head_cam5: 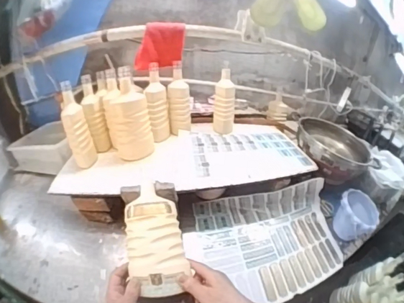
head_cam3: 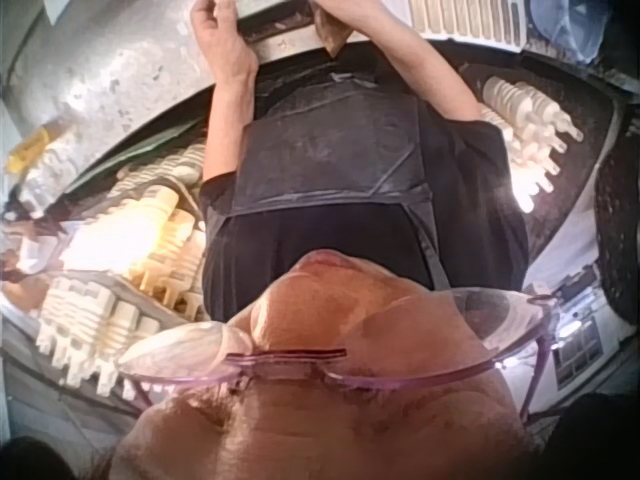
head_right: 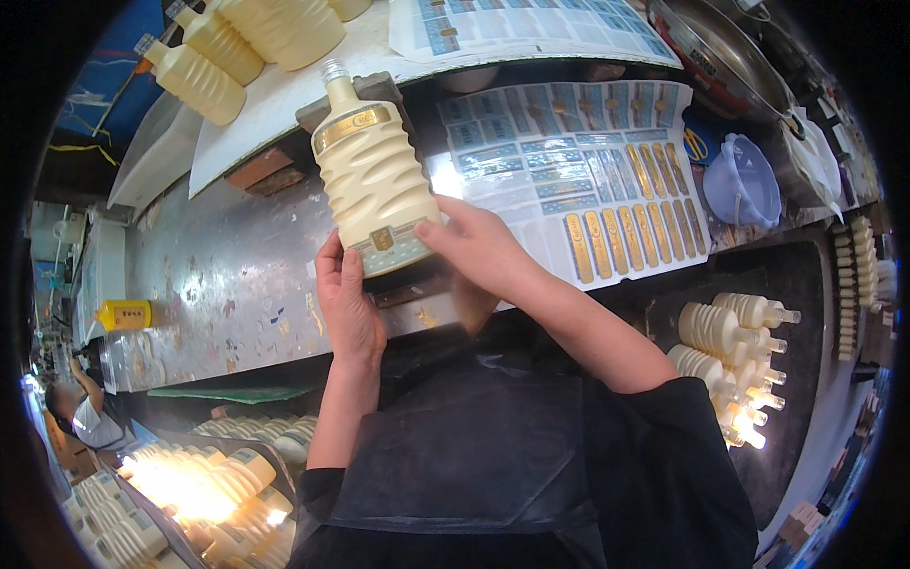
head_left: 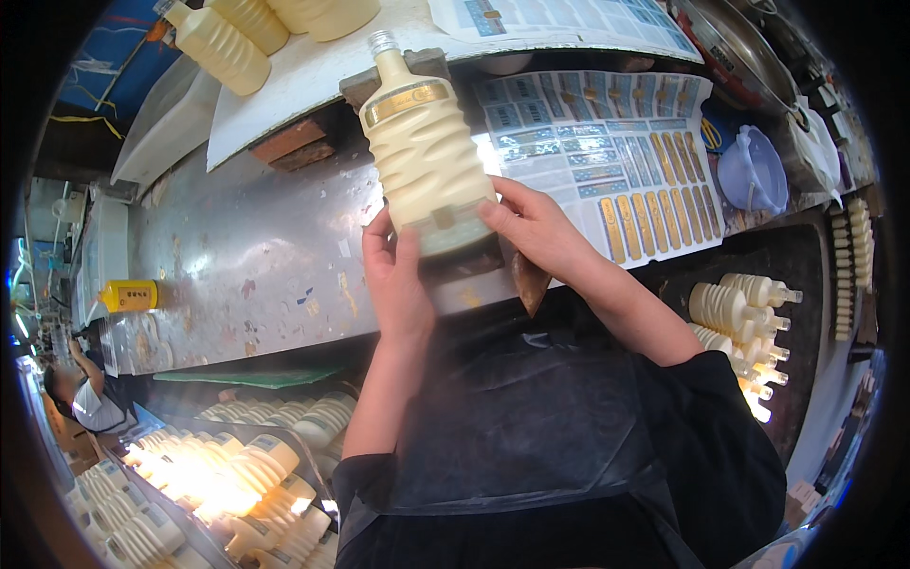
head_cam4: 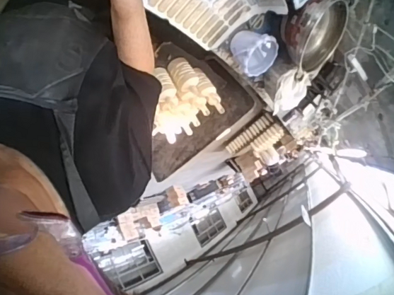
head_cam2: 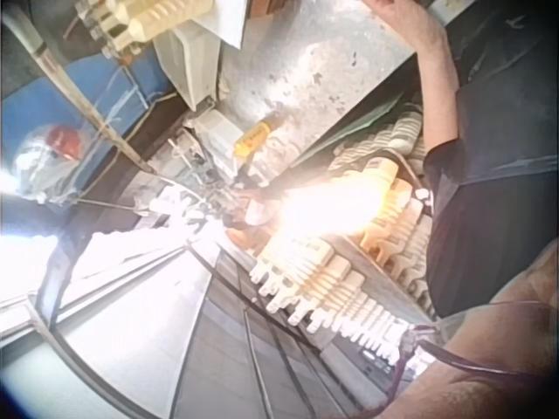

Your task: The person applies adhesive labels to the sides of cream-colored plastic bottles. They peel each label from a sheet, align it on the bottle, and smooth it down with their fingers. Finished bottles are placed on a nearby metal shelf.

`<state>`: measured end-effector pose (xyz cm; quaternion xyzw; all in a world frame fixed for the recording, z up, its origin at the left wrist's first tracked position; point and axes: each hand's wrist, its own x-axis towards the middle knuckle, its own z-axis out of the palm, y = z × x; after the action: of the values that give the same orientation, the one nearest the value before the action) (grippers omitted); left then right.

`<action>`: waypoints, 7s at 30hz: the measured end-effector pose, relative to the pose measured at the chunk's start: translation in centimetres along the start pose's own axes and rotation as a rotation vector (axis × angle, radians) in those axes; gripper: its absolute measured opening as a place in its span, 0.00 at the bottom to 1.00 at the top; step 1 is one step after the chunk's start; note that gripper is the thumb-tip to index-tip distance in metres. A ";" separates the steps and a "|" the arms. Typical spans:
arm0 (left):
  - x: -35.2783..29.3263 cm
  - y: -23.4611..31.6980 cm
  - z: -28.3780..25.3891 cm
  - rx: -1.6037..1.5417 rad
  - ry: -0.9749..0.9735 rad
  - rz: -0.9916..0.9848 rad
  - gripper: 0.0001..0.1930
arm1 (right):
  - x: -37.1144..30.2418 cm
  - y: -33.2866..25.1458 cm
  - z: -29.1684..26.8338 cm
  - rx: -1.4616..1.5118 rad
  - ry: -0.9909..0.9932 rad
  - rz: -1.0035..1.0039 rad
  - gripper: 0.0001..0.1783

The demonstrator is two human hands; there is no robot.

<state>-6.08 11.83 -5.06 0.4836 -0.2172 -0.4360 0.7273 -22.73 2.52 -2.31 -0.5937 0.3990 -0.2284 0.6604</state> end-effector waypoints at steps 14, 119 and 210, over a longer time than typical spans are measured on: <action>0.0 0.3 0.2 0.152 -0.030 0.009 0.27 | 1.7 1.1 -4.6 0.383 0.246 0.097 0.21; -0.1 1.1 0.8 0.026 -0.090 0.067 0.22 | -5.2 -4.1 5.0 -0.864 0.103 -0.849 0.08; 0.9 -1.2 -1.2 0.283 -0.024 0.221 0.18 | -3.0 -6.9 3.7 -1.033 0.246 -0.867 0.19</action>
<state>-5.27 11.50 -6.77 0.5490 -0.3371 -0.3241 0.6928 -20.32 5.79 5.07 -0.9085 0.2548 -0.3184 0.0914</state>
